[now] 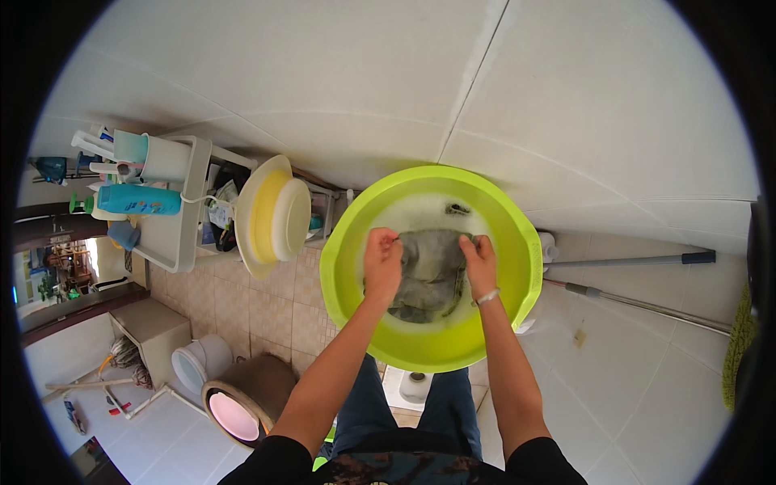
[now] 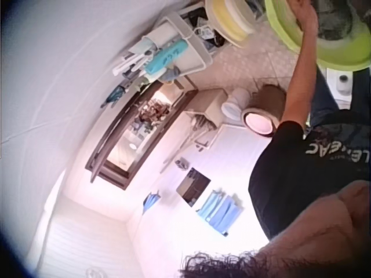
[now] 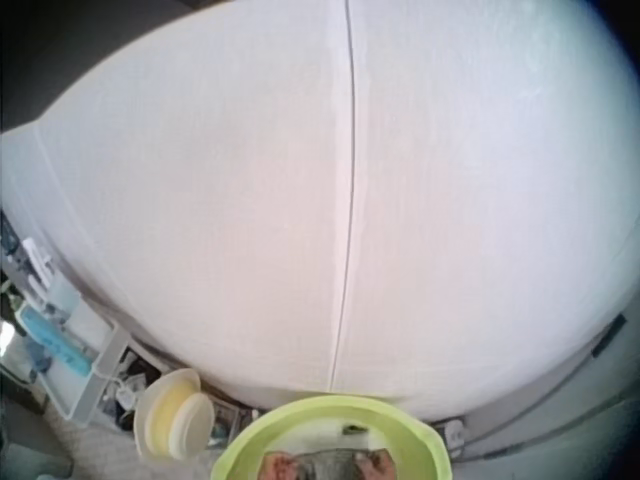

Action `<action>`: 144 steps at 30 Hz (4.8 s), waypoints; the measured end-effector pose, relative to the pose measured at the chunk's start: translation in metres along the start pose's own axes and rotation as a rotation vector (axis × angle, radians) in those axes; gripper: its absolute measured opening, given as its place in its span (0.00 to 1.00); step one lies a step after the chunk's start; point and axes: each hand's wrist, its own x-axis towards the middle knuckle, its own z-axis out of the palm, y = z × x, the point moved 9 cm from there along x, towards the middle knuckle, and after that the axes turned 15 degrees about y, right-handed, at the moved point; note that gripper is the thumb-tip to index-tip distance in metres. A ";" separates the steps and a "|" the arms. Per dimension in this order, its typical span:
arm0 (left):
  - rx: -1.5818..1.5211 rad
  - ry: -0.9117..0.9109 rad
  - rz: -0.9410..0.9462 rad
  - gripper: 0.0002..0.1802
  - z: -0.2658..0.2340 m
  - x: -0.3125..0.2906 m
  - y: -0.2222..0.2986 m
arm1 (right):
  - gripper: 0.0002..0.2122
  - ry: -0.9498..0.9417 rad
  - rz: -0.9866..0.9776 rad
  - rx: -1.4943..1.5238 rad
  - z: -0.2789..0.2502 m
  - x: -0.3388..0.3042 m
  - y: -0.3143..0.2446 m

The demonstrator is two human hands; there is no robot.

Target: The person hand washes a gray cloth in a yellow basin filled with soapy water. They repeatedly submerge, scrub, and wring the cloth, then lift it to inspect before continuing to agitate it in the basin.

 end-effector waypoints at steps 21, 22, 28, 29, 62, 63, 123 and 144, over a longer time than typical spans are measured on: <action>-0.549 -0.345 -1.068 0.21 0.060 -0.024 -0.117 | 0.10 -0.019 -0.742 -0.137 0.061 -0.116 -0.073; -0.422 -0.326 -0.598 0.20 0.050 -0.012 -0.091 | 0.10 -0.089 -0.729 -0.219 0.067 -0.127 -0.071; -0.512 -0.124 -1.008 0.27 0.076 -0.067 -0.087 | 0.10 0.058 -0.562 -0.320 0.051 -0.029 -0.023; -0.548 -0.132 -1.042 0.27 0.077 -0.066 -0.085 | 0.10 0.130 -0.353 -0.308 0.041 -0.019 -0.018; -1.051 -0.672 -0.949 0.20 0.084 -0.040 -0.107 | 0.12 -0.097 -0.778 -0.130 0.069 -0.147 -0.084; -0.872 -0.539 -0.980 0.20 0.084 -0.046 -0.117 | 0.14 -0.044 -0.983 -0.271 0.068 -0.136 -0.080; 0.332 -0.035 -0.489 0.21 -0.047 -0.037 -0.141 | 0.18 -0.015 -0.834 -1.435 -0.009 -0.079 -0.055; 0.361 -0.463 0.059 0.04 -0.033 -0.123 0.016 | 0.22 -0.697 0.246 -0.680 0.033 -0.086 0.046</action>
